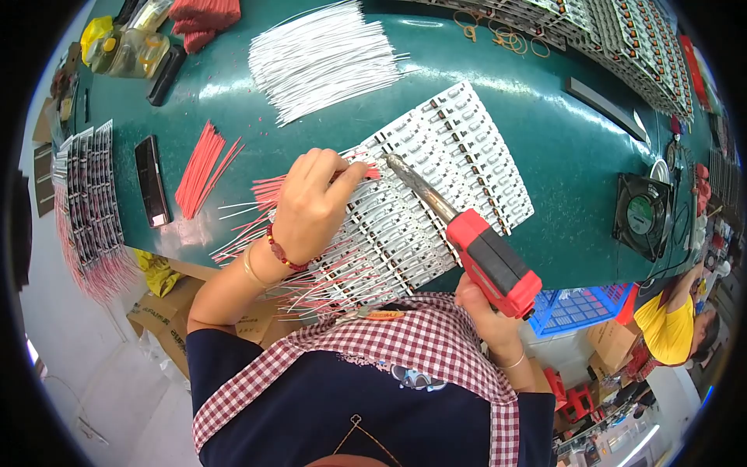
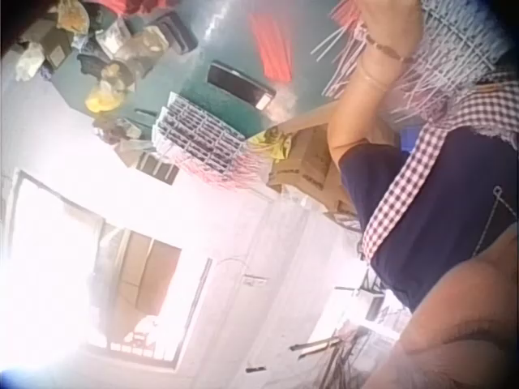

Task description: The person solders wires attached to an electronic component panel using a soldering tool, inserts wires into the panel by hand, and solders the inserted wires with the tool.

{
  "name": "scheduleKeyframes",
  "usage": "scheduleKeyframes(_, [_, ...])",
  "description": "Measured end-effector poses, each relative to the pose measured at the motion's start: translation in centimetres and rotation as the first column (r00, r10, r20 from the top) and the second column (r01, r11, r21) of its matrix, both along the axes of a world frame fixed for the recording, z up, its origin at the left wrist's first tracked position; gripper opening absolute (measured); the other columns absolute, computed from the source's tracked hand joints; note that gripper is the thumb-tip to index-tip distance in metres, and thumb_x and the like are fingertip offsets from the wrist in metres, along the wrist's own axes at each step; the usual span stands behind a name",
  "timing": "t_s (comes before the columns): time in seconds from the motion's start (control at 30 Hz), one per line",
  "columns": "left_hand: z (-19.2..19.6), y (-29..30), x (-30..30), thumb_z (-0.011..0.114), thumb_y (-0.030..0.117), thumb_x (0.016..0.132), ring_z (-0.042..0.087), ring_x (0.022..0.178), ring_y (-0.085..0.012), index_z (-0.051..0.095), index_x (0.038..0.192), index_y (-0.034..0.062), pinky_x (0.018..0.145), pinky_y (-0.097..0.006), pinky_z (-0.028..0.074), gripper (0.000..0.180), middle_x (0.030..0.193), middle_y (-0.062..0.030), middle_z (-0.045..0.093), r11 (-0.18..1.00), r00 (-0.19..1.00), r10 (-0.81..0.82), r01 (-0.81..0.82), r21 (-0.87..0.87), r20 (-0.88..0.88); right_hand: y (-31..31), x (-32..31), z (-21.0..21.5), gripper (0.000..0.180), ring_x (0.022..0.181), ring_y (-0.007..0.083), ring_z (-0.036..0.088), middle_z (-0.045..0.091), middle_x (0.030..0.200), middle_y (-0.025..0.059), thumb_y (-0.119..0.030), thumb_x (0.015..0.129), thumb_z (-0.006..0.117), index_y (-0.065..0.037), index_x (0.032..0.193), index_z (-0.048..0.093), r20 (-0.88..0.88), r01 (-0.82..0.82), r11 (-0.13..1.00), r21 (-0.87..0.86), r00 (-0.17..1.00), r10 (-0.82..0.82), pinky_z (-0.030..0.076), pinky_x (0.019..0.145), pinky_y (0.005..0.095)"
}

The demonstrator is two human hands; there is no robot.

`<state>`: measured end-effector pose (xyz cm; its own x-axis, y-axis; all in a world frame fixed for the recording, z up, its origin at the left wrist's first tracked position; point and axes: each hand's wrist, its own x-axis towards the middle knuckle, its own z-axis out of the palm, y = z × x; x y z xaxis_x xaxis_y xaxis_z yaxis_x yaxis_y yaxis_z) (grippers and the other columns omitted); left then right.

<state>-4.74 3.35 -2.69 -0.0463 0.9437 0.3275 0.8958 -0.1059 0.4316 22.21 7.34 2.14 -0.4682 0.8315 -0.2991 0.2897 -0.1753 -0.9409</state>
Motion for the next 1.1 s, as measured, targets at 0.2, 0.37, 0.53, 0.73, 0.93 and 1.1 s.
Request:
scheduleKeyframes(0.2, [-0.6, 0.4, -0.1, 0.062, 0.001, 0.069, 0.051, 0.072, -0.0198, 0.067, 0.092, 0.0028, 0.064, -0.033, 0.040, 0.023, 0.077, -0.0041, 0.051, 0.998, 0.997, 0.014, -0.009, 0.060, -0.080, -0.2, 0.8, -1.1, 0.053, 0.050, 0.0103, 0.048, 0.057, 0.063, 0.0082, -0.037, 0.090, 0.063, 0.006, 0.119, 0.052, -0.028, 0.006, 1.000, -0.023, 1.000, -0.006, 0.034, 0.046, 0.0226])
scheduleKeyframes(0.37, [-0.3, 0.0, 0.2, 0.064, 0.003, 0.069, 0.051, 0.072, -0.0192, 0.067, 0.094, 0.0024, 0.064, -0.033, 0.038, 0.026, 0.077, -0.0033, 0.050, 0.997, 0.994, -0.024, 0.032, 0.074, -0.107, -0.7, 1.3, -1.7, 0.049, 0.050, 0.0117, 0.050, 0.057, 0.065, 0.0084, -0.034, 0.091, 0.063, 0.004, 0.119, 0.053, -0.091, 0.027, 0.999, -0.033, 0.995, -0.030, 0.035, 0.047, 0.0237])
scheduleKeyframes(0.53, [-0.4, -0.1, 0.5, 0.063, 0.003, 0.071, 0.049, 0.071, -0.0199, 0.067, 0.094, 0.0007, 0.064, -0.033, 0.038, 0.024, 0.077, -0.0046, 0.049, 0.998, 0.996, -0.050, 0.052, 0.025, -0.076, -0.6, 1.9, -1.2, 0.028, 0.059, 0.0118, 0.053, 0.058, 0.071, 0.0067, -0.021, 0.091, 0.062, 0.002, 0.106, 0.056, -0.056, -0.017, 0.991, -0.135, 0.998, 0.009, 0.041, 0.054, 0.0257])
scheduleKeyframes(0.73, [0.2, 0.2, 0.7, 0.062, 0.002, 0.072, 0.048, 0.072, -0.0208, 0.066, 0.095, -0.0002, 0.064, -0.033, 0.037, 0.024, 0.077, -0.0058, 0.047, 0.998, 0.996, -0.062, 0.062, -0.004, -0.057, -0.4, 1.9, -1.1, 0.011, 0.068, 0.0112, 0.056, 0.059, 0.076, 0.0042, -0.011, 0.091, 0.061, 0.000, 0.089, 0.061, -0.085, -0.036, 0.983, -0.181, 0.996, 0.021, 0.047, 0.062, 0.0270])
scheduleKeyframes(0.93, [0.2, 0.3, 0.3, 0.060, 0.006, 0.076, 0.048, 0.077, -0.0219, 0.062, 0.090, -0.0010, 0.068, -0.034, 0.038, 0.016, 0.079, -0.0074, 0.047, 0.995, 0.994, -0.096, 0.093, -0.044, -0.057, -0.5, 2.5, -1.6, 0.009, 0.070, 0.0115, 0.057, 0.061, 0.077, 0.0039, -0.009, 0.090, 0.062, 0.000, 0.090, 0.062, -0.014, -0.086, 0.983, -0.163, 0.996, 0.084, 0.047, 0.063, 0.0270])
scheduleKeyframes(1.1, [0.3, 0.5, 0.4, 0.062, 0.001, 0.071, 0.048, 0.073, -0.0219, 0.065, 0.093, 0.0005, 0.065, -0.034, 0.038, 0.022, 0.077, -0.0065, 0.045, 0.995, 0.996, -0.079, 0.077, -0.058, -0.041, -1.1, 1.4, -1.8, 0.026, 0.055, 0.0118, 0.052, 0.057, 0.065, 0.0068, -0.024, 0.091, 0.060, 0.002, 0.092, 0.058, -0.011, -0.013, 0.998, -0.060, 1.000, 0.013, 0.040, 0.050, 0.0247])
